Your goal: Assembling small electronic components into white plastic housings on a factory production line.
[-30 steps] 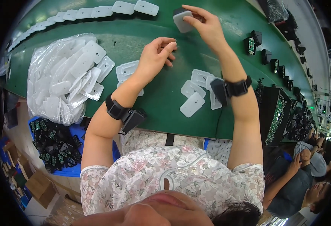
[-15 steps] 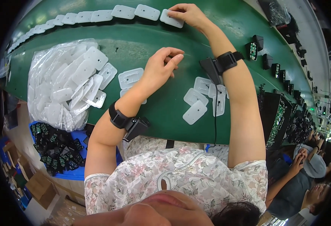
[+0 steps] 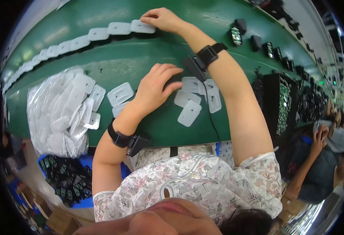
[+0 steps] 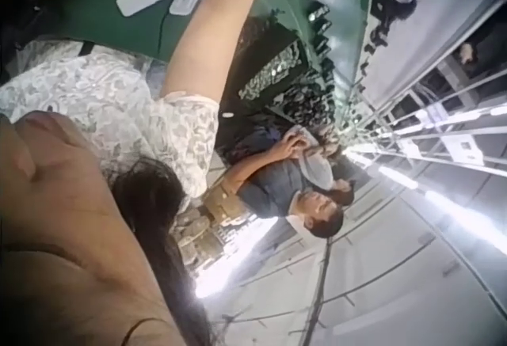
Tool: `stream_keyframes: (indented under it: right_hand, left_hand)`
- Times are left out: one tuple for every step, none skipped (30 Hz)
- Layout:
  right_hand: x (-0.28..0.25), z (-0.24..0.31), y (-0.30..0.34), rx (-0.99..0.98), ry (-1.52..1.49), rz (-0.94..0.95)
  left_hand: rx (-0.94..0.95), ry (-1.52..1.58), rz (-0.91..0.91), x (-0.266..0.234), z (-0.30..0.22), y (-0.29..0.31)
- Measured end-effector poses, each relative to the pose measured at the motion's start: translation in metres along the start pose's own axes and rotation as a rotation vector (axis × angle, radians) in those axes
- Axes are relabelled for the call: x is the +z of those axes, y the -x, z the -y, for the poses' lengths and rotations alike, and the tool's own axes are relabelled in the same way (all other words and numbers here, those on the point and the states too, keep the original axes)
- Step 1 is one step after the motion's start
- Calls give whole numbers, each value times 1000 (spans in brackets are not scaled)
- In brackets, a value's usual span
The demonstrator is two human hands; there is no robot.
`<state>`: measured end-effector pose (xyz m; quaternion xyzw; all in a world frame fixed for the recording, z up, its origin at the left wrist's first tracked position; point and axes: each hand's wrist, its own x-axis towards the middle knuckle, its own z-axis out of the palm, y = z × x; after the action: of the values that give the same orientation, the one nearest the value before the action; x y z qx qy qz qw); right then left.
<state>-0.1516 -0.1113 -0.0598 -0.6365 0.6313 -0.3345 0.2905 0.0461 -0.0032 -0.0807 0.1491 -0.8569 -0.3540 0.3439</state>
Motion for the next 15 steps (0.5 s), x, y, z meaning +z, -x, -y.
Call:
stream_keyframes:
  right_hand:
    - [-5,-1,0,23,54,-9]
    - [-20,-12,-1,33,55,-30]
    - [-43,-28,2,-61,299,-116]
    - [-62,-41,10,-159,542,-187]
    - [-72,-16,28,-70,709,-278]
    - [-90,-11,48,9,964,-406]
    - [-120,-23,72,-182,781,-362]
    - [-151,-48,97,-215,787,-429]
    - [-146,-41,90,400,1376,-319]
    - [-154,-46,98,532,1349,-239]
    - [-181,-69,123,191,1002,-188]
    - [-202,-87,144,-129,639,-138]
    - [-193,-88,141,-125,632,-140]
    - [-179,-87,131,183,851,-207]
    - [-171,-84,126,503,1062,-271]
  left_hand:
    - [93,-27,45,2,-2,1]
    - [108,-19,60,2,-7,2]
    - [143,-74,127,1,-13,1]
    - [169,-134,185,2,-18,0]
    - [143,-147,181,-1,-17,5]
    - [142,-172,191,1,-18,4]
    - [129,-176,204,4,-14,3]
    - [150,-156,220,11,-15,-1]
    - [153,-193,201,13,-13,-1]
    - [156,-230,181,14,-12,1]
    - [164,-249,171,17,-11,0]
    - [167,-247,179,20,-11,-1]
    - [173,-269,179,22,-11,-2]
    - [179,-293,178,23,-11,-4]
    - [180,-296,182,24,-10,-4]
